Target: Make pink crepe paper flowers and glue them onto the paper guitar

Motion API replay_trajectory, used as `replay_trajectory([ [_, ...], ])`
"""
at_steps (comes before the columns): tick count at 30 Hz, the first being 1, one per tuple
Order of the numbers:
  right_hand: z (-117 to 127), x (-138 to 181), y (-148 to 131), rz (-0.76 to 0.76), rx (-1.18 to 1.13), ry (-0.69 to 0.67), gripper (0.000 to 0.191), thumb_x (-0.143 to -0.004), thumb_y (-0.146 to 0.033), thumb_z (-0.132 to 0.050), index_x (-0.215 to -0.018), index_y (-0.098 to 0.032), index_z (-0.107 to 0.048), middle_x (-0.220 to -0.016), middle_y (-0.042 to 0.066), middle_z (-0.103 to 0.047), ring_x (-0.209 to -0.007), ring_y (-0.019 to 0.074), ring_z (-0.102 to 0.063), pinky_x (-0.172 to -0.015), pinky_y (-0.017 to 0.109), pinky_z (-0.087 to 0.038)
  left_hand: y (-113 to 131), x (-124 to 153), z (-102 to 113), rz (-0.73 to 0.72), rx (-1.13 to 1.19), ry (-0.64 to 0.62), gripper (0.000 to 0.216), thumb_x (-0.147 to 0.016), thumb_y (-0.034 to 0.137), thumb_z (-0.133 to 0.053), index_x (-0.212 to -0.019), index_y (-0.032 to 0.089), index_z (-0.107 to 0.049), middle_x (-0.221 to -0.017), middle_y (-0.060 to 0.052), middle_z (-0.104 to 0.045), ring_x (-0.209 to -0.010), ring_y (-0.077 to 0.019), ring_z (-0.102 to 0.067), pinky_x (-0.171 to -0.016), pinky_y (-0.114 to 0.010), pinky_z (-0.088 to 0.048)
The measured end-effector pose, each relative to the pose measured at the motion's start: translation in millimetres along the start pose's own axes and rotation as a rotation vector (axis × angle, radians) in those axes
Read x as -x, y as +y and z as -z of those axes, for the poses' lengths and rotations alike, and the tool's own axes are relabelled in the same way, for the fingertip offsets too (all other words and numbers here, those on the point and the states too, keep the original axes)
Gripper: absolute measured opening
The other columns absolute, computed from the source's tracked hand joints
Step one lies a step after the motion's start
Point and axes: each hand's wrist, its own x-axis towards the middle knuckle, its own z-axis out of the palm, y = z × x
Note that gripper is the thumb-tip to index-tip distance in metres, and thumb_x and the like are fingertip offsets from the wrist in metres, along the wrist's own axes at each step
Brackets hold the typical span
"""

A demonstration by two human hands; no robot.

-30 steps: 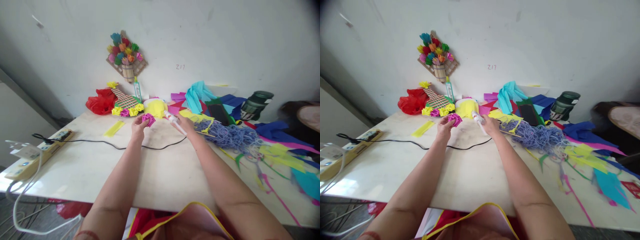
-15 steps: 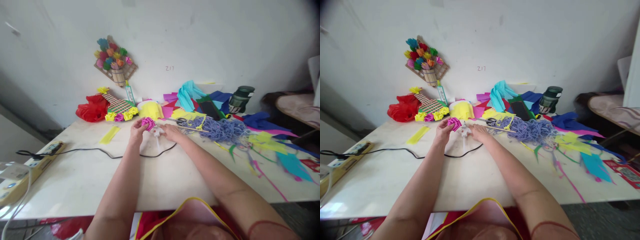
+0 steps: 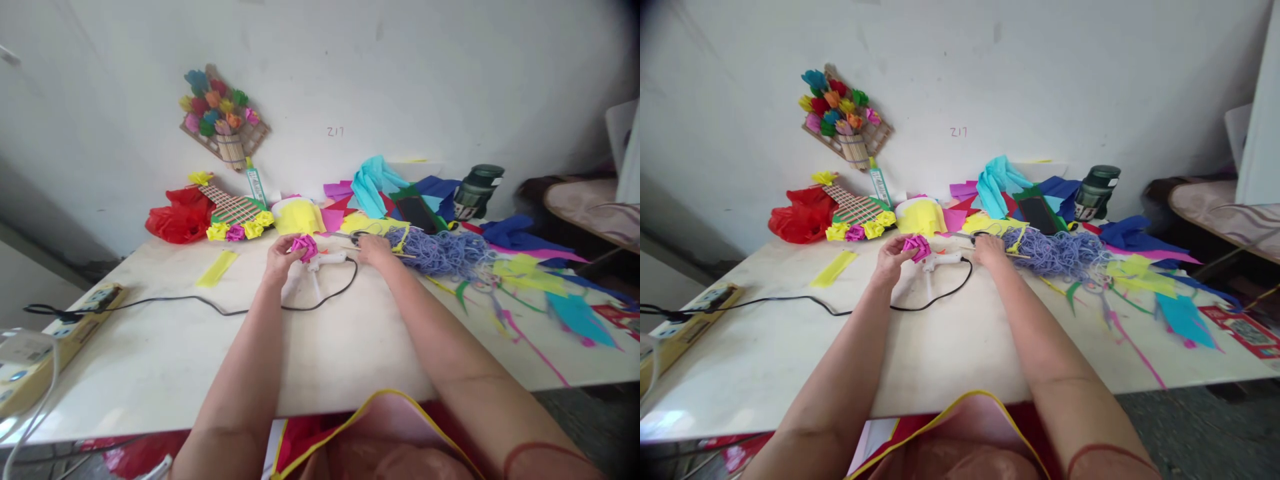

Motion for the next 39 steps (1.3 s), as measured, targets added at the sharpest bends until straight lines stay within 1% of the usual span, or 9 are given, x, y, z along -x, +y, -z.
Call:
replay_trajectory([
  [4, 2, 1, 3, 0.031, 0.010, 0.014, 0.028, -0.073, -0.018, -0.057, -0.098, -0.019, -0.069, -0.101, 0.014, -0.068, -0.094, 0.0248, -0.063, -0.073, 0.031, -0.046, -2, -1, 1, 0.016, 0.016, -0.044, 0.041, -0.050, 0.020, -0.080, -0.089, 0.019, -0.068, -0.085, -0.004, -0.068, -0.074, -0.0150, -0.061, -0.070, -0.029, -0.048],
  [7, 8, 3, 8, 0.067, -0.056, 0.131, 0.024, -0.078, -0.021, -0.053, -0.093, -0.022, -0.071, -0.097, 0.011, -0.070, -0.092, 0.0236, -0.063, -0.076, 0.032, -0.045, -4, -1, 2, 0.036, 0.038, -0.071, 0.041, -0.050, 0.019, -0.080, -0.089, 0.019, -0.068, -0.084, -0.004, -0.068, -0.072, -0.0137, -0.060, -0.068, -0.028, -0.048],
  [12, 16, 4, 10, 0.205, -0.408, 0.361, 0.029, -0.086, -0.031, -0.047, -0.104, -0.024, -0.068, -0.105, 0.005, -0.069, -0.095, 0.0180, -0.061, -0.079, 0.027, -0.043, -5, -1, 3, 0.059, 0.029, -0.075, 0.042, -0.051, 0.020, -0.080, -0.090, 0.019, -0.068, -0.082, -0.004, -0.067, -0.069, -0.0134, -0.060, -0.066, -0.028, -0.048],
  [14, 20, 4, 5, 0.263, -0.535, 0.390, 0.029, -0.086, -0.034, -0.048, -0.103, -0.022, -0.068, -0.099, 0.003, -0.070, -0.089, 0.0155, -0.062, -0.075, 0.024, -0.042, -6, -1, 3, 0.063, 0.028, -0.078, 0.042, -0.051, 0.020, -0.080, -0.091, 0.019, -0.067, -0.080, -0.003, -0.067, -0.068, -0.0132, -0.060, -0.066, -0.027, -0.048],
  [17, 28, 6, -5, 0.333, -0.605, 0.403, 0.028, -0.084, -0.037, -0.050, -0.095, -0.021, -0.071, -0.083, 0.001, -0.071, -0.077, 0.0142, -0.061, -0.067, 0.023, -0.040, -6, -1, 3, 0.074, 0.041, -0.080, 0.042, -0.050, 0.019, -0.080, -0.090, 0.019, -0.067, -0.077, -0.002, -0.067, -0.066, -0.0128, -0.060, -0.065, -0.027, -0.048],
  [20, 35, 12, -15, 0.378, -0.617, 0.411, 0.025, -0.082, -0.037, -0.054, -0.087, -0.021, -0.072, -0.078, 0.000, -0.070, -0.072, 0.0131, -0.059, -0.063, 0.022, -0.038, -5, -1, 3, 0.090, 0.053, -0.076, 0.042, -0.050, 0.019, -0.080, -0.090, 0.019, -0.067, -0.076, -0.002, -0.067, -0.066, -0.0131, -0.060, -0.065, -0.028, -0.047],
  [27, 37, 5, -30, 0.447, -0.552, 0.478, 0.023, -0.083, -0.035, -0.054, -0.086, -0.021, -0.071, -0.086, 0.002, -0.070, -0.078, 0.0131, -0.060, -0.069, 0.022, -0.037, -4, 1, 4, 0.123, 0.066, -0.060, 0.042, -0.048, 0.018, -0.081, -0.088, 0.018, -0.067, -0.077, -0.003, -0.068, -0.066, -0.0140, -0.060, -0.065, -0.029, -0.048],
  [32, 49, -5, -29, 0.470, -0.433, 0.456, 0.028, -0.084, -0.041, -0.051, -0.082, -0.022, -0.072, -0.080, 0.001, -0.071, -0.074, 0.0135, -0.060, -0.064, 0.023, -0.034, -3, 0, 5, 0.130, 0.093, -0.041, 0.042, -0.047, 0.017, -0.081, -0.087, 0.018, -0.067, -0.075, -0.002, -0.067, -0.065, -0.0137, -0.060, -0.065, -0.029, -0.047],
  [39, 55, 1, -22, 0.516, -0.266, 0.460, 0.030, -0.083, -0.040, -0.052, -0.074, -0.020, -0.072, -0.079, 0.003, -0.071, -0.076, 0.0151, -0.059, -0.062, 0.024, -0.032, -8, -2, 6, 0.166, 0.129, -0.053, 0.042, -0.048, 0.015, -0.082, -0.088, 0.018, -0.067, -0.076, -0.002, -0.068, -0.065, -0.0127, -0.061, -0.064, -0.027, -0.048],
])
